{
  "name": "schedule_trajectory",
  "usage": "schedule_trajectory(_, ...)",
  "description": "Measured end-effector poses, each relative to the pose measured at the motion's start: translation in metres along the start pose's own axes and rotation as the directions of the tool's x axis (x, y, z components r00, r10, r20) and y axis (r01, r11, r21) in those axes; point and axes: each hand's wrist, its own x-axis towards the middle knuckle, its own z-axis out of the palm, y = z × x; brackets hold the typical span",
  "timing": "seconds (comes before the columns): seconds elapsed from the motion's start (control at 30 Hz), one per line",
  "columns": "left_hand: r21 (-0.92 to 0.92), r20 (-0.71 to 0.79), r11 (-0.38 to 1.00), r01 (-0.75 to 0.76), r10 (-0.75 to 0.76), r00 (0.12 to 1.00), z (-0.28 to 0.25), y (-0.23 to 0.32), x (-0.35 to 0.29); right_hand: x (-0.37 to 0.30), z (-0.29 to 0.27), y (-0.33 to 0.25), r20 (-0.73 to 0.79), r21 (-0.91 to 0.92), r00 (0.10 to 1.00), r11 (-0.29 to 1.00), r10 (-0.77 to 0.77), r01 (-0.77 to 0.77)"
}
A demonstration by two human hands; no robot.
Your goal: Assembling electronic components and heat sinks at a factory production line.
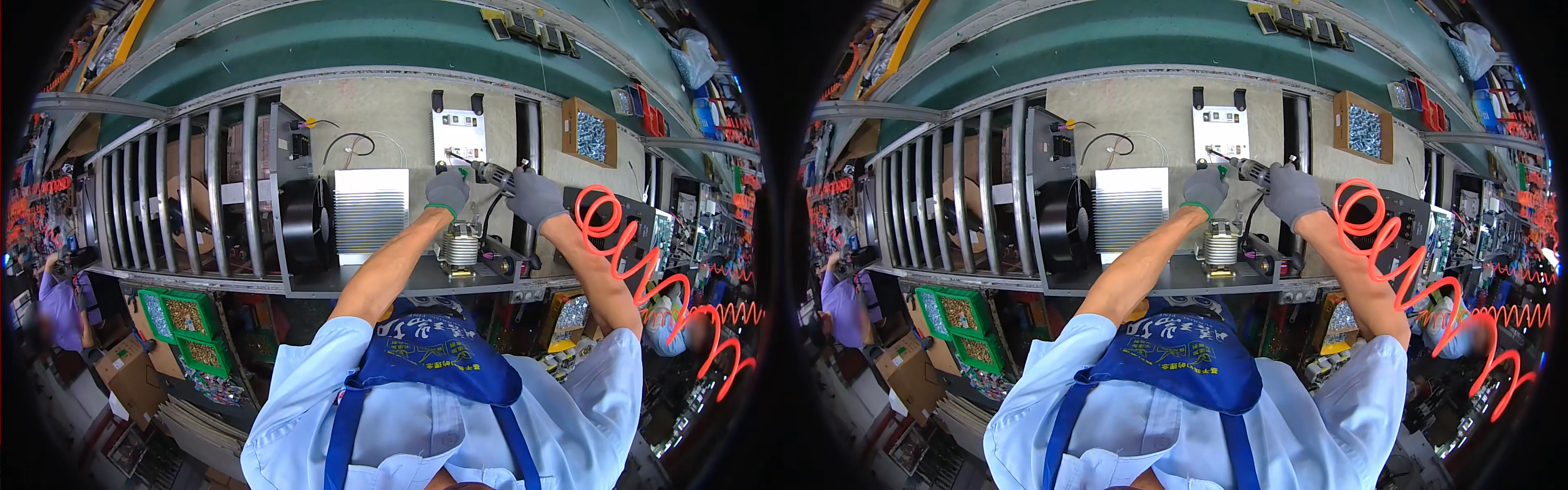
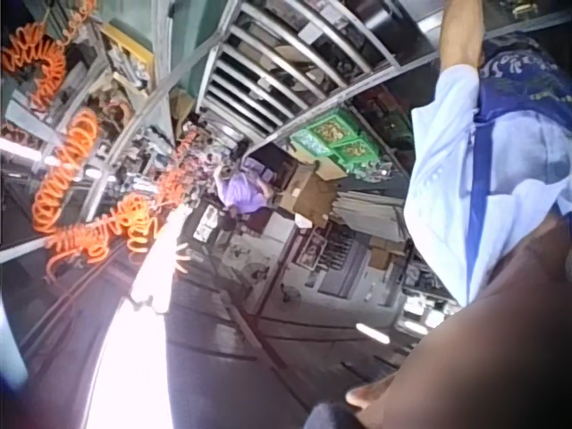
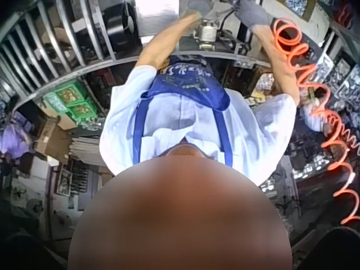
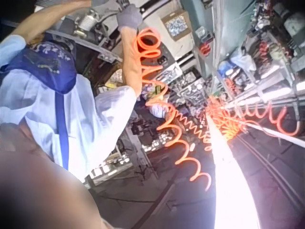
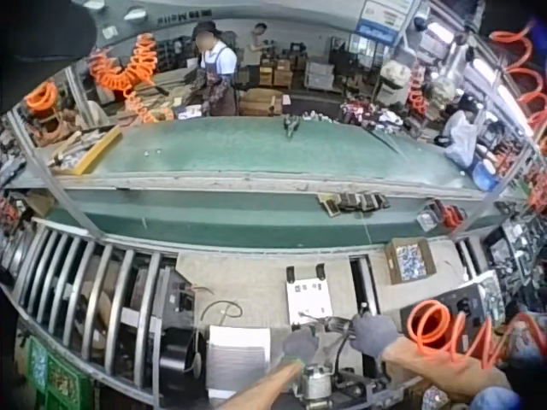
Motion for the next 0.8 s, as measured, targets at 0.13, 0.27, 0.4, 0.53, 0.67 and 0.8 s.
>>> schedule_trajectory(0.13,0.076,0.086,0.997,-0.026,0.02,0.996,0.005,0.0,0.006,0.004,-0.008,-0.009,-0.005,-0.108,1.0,0.994,-0.009,0.008)
schedule_trajectory(0.27,0.12,0.061,0.989,-0.081,0.074,0.995,0.013,-0.009,0.008,0.013,-0.028,-0.033,-0.02,-0.247,0.996,0.965,-0.091,0.083)
schedule_trajectory(0.4,0.186,0.028,0.974,-0.132,0.129,0.991,0.02,-0.014,0.013,0.032,-0.056,-0.065,0.031,-0.383,0.978,0.901,-0.208,0.203)
schedule_trajectory(0.53,0.21,0.001,0.967,-0.145,0.148,0.989,0.021,-0.015,0.015,0.057,-0.067,-0.089,0.131,-0.503,0.974,0.835,-0.183,0.224)
schedule_trajectory(0.67,0.202,-0.001,0.963,-0.18,0.184,0.983,0.017,-0.017,0.016,0.073,-0.061,-0.091,0.204,-0.55,0.967,0.799,-0.152,0.242)
schedule_trajectory(0.8,0.187,0.012,0.958,-0.217,0.219,0.976,0.012,-0.017,0.016,0.081,-0.054,-0.088,0.201,-0.62,0.965,0.741,-0.169,0.259)
